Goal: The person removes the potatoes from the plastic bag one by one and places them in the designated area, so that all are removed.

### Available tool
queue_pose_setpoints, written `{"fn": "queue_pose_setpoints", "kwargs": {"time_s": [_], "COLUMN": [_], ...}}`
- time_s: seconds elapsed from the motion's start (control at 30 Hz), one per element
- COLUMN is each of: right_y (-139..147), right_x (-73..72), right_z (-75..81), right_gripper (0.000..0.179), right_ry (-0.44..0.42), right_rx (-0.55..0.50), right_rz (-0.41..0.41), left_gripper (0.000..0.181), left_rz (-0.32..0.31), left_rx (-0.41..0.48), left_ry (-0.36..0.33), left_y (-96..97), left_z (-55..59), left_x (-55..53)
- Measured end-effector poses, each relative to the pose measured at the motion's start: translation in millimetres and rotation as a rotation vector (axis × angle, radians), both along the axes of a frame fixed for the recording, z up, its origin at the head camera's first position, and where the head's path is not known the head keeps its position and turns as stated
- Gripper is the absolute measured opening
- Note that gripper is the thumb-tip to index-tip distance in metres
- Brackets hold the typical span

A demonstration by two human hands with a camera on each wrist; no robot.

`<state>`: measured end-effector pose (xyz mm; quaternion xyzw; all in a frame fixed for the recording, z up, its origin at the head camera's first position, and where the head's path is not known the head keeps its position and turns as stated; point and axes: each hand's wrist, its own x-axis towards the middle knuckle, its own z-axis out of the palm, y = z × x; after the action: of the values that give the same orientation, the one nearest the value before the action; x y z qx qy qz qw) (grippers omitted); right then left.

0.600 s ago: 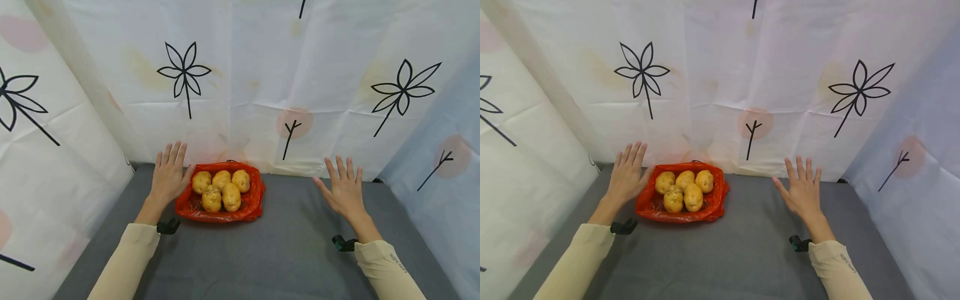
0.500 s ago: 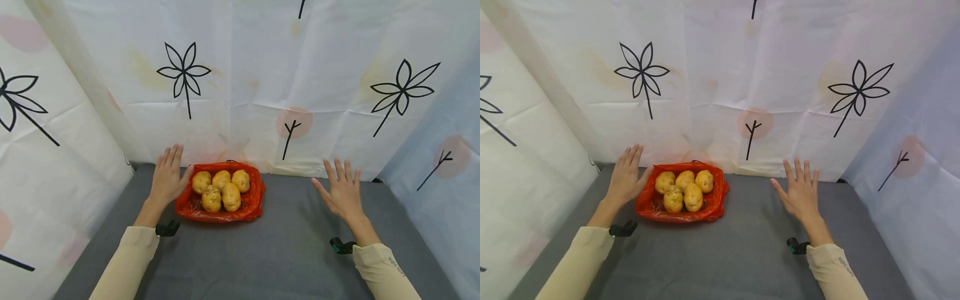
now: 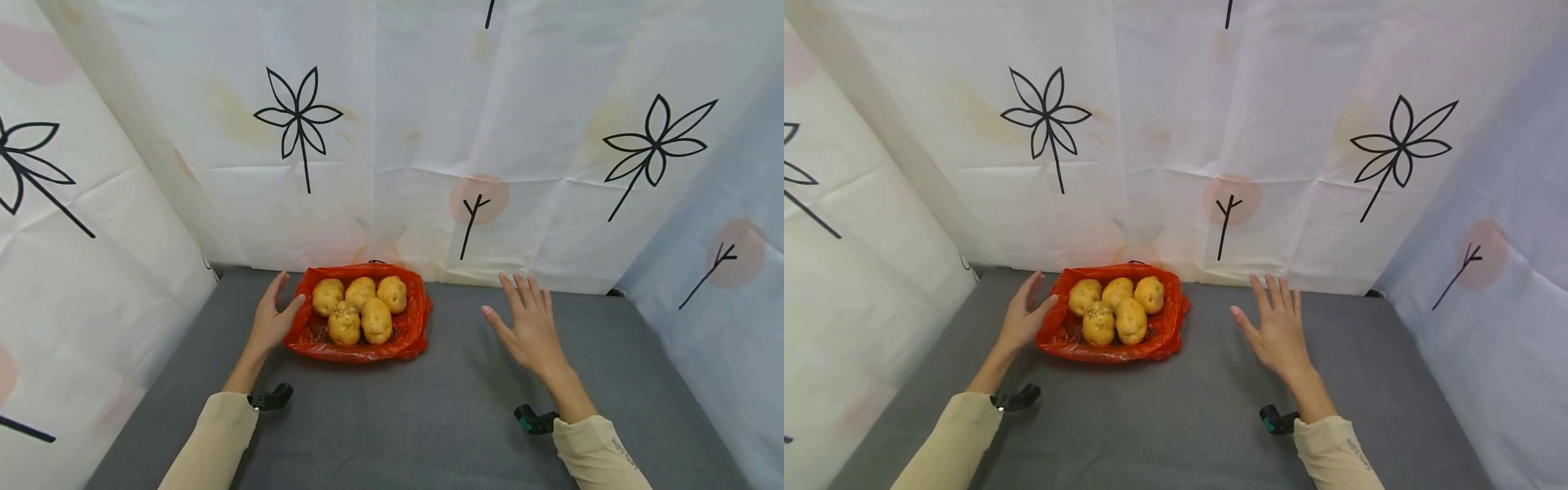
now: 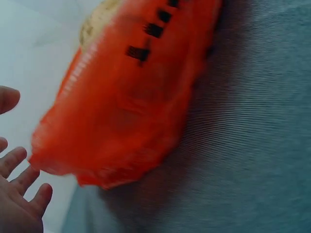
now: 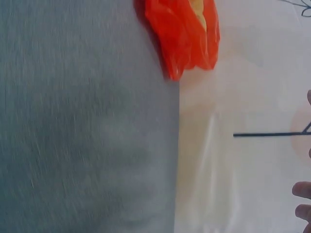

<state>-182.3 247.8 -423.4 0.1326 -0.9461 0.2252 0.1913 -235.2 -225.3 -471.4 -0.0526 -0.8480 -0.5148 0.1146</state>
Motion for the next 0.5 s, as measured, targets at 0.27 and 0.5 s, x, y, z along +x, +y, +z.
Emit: {"fn": "queue_pose_setpoints", "kwargs": {"time_s": [0.27,0.5], "right_y": [-28,-68], "right_x": [3.9,7.9], "right_z": [-10.1,-22.3], "right_gripper": [0.073,0.074], "right_ry": [-0.033,-0.084], "right_rx": [-0.061,-0.110], "right_rz": [0.044,0.115], "left_gripper": [0.058,0.054], "left_rz": [0.000,0.004], "left_rx": [0.289,0.461], "left_ry": [-0.141,-0.241], "left_y": [-3.0,-2.8], "left_z": [-19.6,-32.3], "left_x": [5.4,5.6]}}
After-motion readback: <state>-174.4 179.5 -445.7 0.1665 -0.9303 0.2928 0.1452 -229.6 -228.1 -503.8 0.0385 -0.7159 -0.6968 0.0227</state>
